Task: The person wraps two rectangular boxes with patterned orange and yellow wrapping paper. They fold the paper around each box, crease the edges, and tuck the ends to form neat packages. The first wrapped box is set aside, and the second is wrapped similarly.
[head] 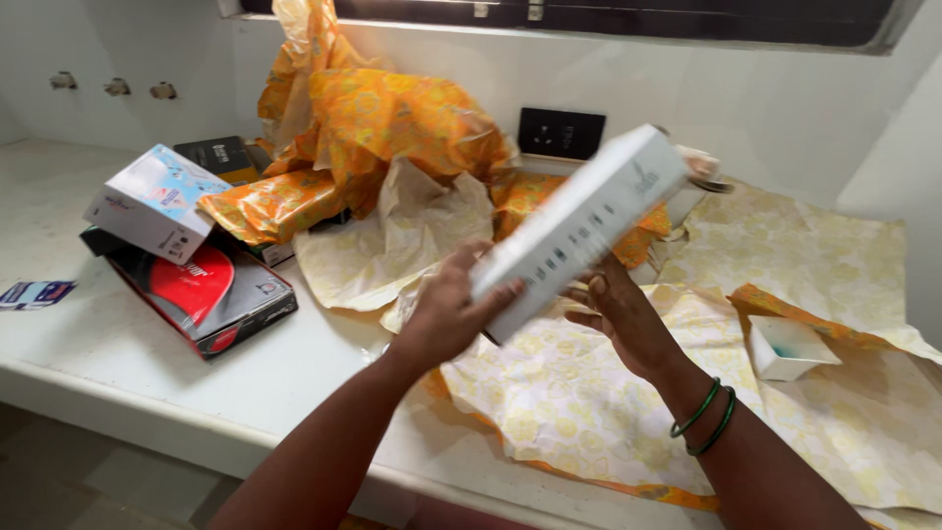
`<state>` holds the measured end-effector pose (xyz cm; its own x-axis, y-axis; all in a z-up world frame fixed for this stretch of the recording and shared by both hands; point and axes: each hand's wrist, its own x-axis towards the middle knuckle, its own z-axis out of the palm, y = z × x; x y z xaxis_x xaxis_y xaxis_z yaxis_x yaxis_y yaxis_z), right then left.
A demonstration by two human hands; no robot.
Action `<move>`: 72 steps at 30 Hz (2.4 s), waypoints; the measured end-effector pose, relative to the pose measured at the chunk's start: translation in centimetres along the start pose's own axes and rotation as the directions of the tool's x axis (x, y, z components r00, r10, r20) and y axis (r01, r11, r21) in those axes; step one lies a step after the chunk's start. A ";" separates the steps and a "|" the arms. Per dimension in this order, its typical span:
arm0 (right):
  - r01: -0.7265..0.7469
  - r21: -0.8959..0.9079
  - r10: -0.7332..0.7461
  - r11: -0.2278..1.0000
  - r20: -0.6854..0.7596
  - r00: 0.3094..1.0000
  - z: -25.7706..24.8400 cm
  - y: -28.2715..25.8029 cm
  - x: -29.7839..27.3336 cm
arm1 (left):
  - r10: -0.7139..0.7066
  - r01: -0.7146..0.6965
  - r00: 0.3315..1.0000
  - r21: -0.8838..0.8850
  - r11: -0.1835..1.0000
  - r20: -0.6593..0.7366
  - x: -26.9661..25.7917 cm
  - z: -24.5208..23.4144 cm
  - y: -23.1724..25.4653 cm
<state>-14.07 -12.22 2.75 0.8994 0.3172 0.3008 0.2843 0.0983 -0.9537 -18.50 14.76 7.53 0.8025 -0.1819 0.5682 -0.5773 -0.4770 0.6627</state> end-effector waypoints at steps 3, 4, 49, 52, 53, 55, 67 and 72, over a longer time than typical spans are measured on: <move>0.098 0.106 -0.093 0.990 -0.053 0.994 -0.4 -1.5 0.1 | -0.015 0.063 0.948 -0.141 0.988 0.318 -0.7 2.8 1.7; 0.112 0.081 -0.106 0.990 -0.077 0.991 -0.7 -2.3 0.0 | -0.012 0.084 0.891 -0.139 0.987 0.453 -0.8 3.2 2.0; -0.295 -0.846 0.251 0.445 -0.199 0.947 -0.3 -0.7 -0.6 | 0.025 -0.041 0.987 0.097 0.994 0.160 4.0 11.3 -8.7; -0.273 -0.843 0.246 0.463 -0.173 0.954 -0.9 -0.6 -0.4 | 0.004 -0.032 0.965 0.104 0.994 0.263 4.0 11.4 -8.2; -0.266 -0.841 0.250 0.471 -0.162 0.955 -1.0 -0.5 -0.4 | -0.023 -0.008 0.950 0.096 0.995 0.313 3.9 11.6 -8.3; -0.256 -0.848 0.253 0.464 -0.150 0.956 -1.0 -0.2 -0.4 | -0.049 0.035 0.926 0.045 0.998 0.373 4.1 12.3 -8.6; -0.280 -0.945 0.086 0.167 -0.269 0.959 -6.1 1.3 0.2 | -0.086 0.089 0.901 0.012 0.996 0.426 4.2 13.3 -9.9; -0.197 -0.921 0.080 0.337 -0.181 0.980 -5.8 2.2 0.8 | -0.062 0.084 0.924 -0.041 0.996 0.378 4.0 13.2 -9.4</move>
<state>-10.76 -17.23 0.91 0.9643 0.1485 0.2192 0.2244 -0.8979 -0.3788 -7.89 7.15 -2.89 0.8341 -0.4633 0.2994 -0.5139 -0.4552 0.7271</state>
